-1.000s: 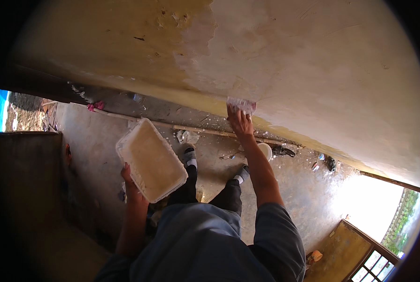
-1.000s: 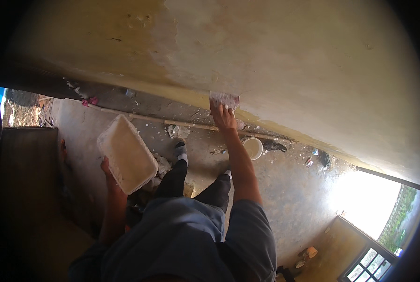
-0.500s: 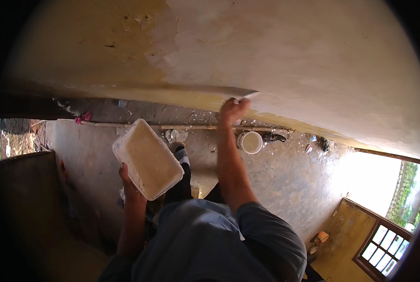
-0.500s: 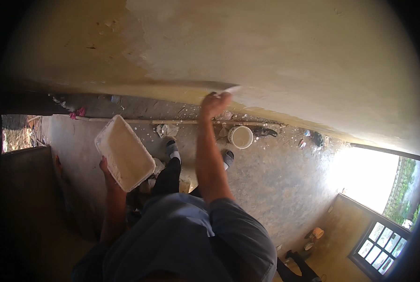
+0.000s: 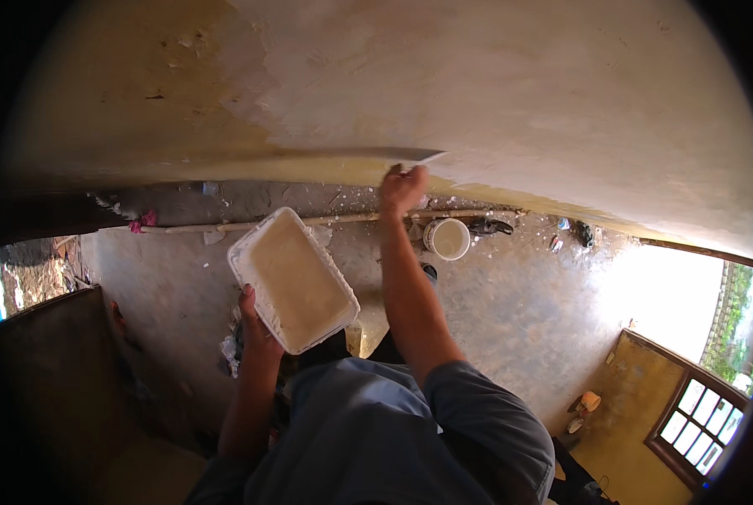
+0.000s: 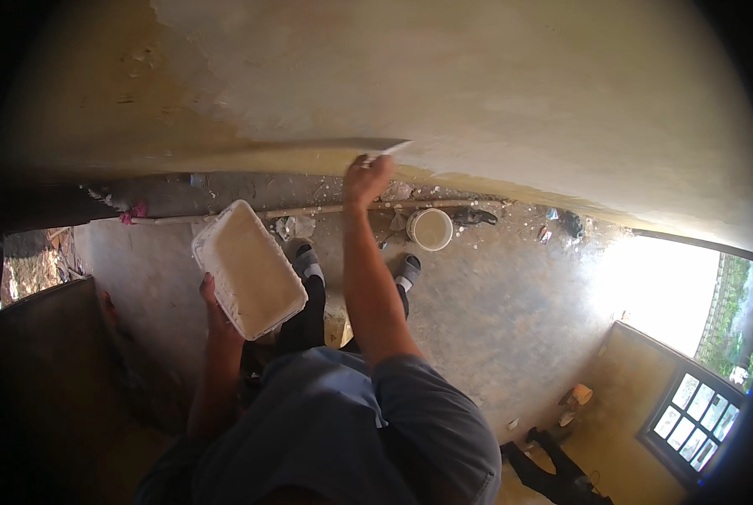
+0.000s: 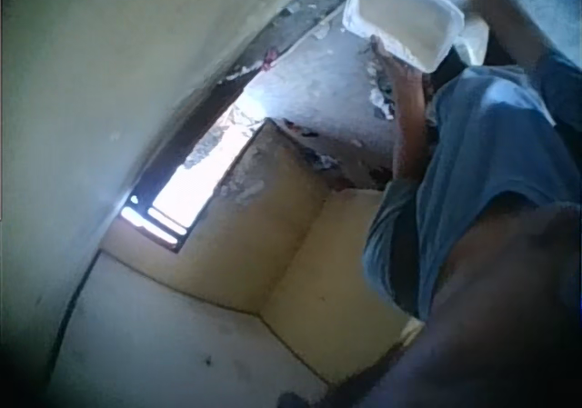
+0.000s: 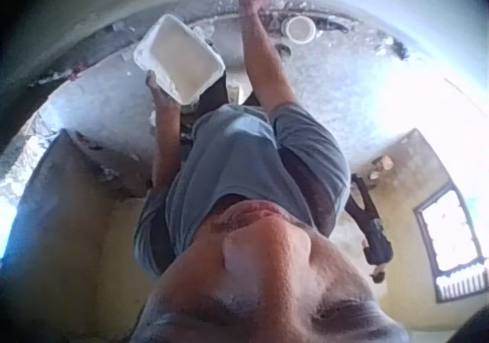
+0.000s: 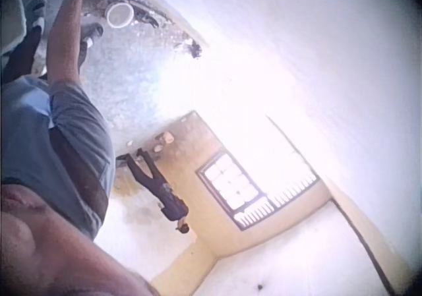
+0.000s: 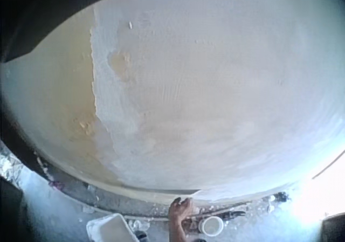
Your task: The person patches a damaged section of an interior wall using a putty knife to apply white filler from a plastic container. The person smooths the filler over the peeling paint and cracks, then cleans the putty knife using a dark cloth before applying more filler.
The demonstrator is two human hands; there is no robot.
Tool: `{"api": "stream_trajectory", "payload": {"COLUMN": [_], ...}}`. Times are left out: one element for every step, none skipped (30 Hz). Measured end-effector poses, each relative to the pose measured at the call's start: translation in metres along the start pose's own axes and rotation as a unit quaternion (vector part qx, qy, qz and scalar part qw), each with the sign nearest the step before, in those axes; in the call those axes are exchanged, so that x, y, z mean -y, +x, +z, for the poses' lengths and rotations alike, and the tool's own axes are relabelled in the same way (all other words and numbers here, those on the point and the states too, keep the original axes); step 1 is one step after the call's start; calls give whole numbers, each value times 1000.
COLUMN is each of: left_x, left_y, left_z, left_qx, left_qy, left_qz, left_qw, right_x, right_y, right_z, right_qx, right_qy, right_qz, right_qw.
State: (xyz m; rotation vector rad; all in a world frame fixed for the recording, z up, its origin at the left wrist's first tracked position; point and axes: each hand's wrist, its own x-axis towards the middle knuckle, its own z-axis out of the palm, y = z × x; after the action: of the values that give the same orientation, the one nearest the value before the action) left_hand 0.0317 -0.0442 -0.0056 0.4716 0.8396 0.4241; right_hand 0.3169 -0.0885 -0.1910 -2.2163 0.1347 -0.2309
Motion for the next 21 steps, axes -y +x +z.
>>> {"api": "stream_trajectory", "payload": {"left_x": [-1,-3,-5,-6,-6,-4,0,1,1,3,4,4,4,4,1,-2,-6,-9,-11,-11,-9], "left_y": [4,4,1,-1,-3,-4,-1,-1,-1,-4,-2,2,3,3,4,4,2,1,-1,-4,-4], "left_z": [2,4,3,3,-1,-6,-6,-6,-4,-6,-5,-6,-8,-7,-3,1,2,6,6,3,2], "left_qx": [12,15,1,-10,-11,-20,-26,-25,-22,-26,-21,-19,-20,-19,-12,-5,-7,-16,-27,-31,-40], "left_qy": [3,11,-8,-28,-31,-16,0,-3,-3,-6,-5,-1,1,1,-7,-14,-10,2,10,7,5], "left_qz": [-6,-10,-23,-36,-33,-9,9,8,11,17,8,6,9,9,8,6,6,19,35,39,43], "left_qw": [1000,1000,1000,999,999,1000,1000,1000,1000,999,1000,1000,1000,1000,1000,1000,1000,1000,999,999,998], "right_x": [11,18,20,20,17,7,-15,-30,-44,-16,-29,-17,8,28,52,59,82,92,96,88,72], "right_y": [-24,-47,-67,-85,-91,-88,-68,-37,-4,25,60,72,83,90,73,53,23,-8,-30,-40,-45], "right_z": [18,28,23,11,-7,-28,-48,-71,-94,-133,-149,-151,-154,-155,-136,-107,-96,-83,-84,-87,-88], "right_qx": [20,46,133,217,219,222,122,9,-39,-93,-153,-159,-139,-120,-104,-101,-14,87,192,196,203], "right_qy": [28,55,91,125,104,83,113,121,127,81,114,110,106,103,137,102,144,176,165,168,160], "right_qz": [-54,-111,-150,-189,-177,-166,-148,-179,-119,-12,-17,-16,-18,-21,-81,-198,-220,-214,-304,-306,-296], "right_qw": [998,991,976,949,954,957,975,976,984,992,981,981,984,987,982,970,965,957,919,917,920]}}
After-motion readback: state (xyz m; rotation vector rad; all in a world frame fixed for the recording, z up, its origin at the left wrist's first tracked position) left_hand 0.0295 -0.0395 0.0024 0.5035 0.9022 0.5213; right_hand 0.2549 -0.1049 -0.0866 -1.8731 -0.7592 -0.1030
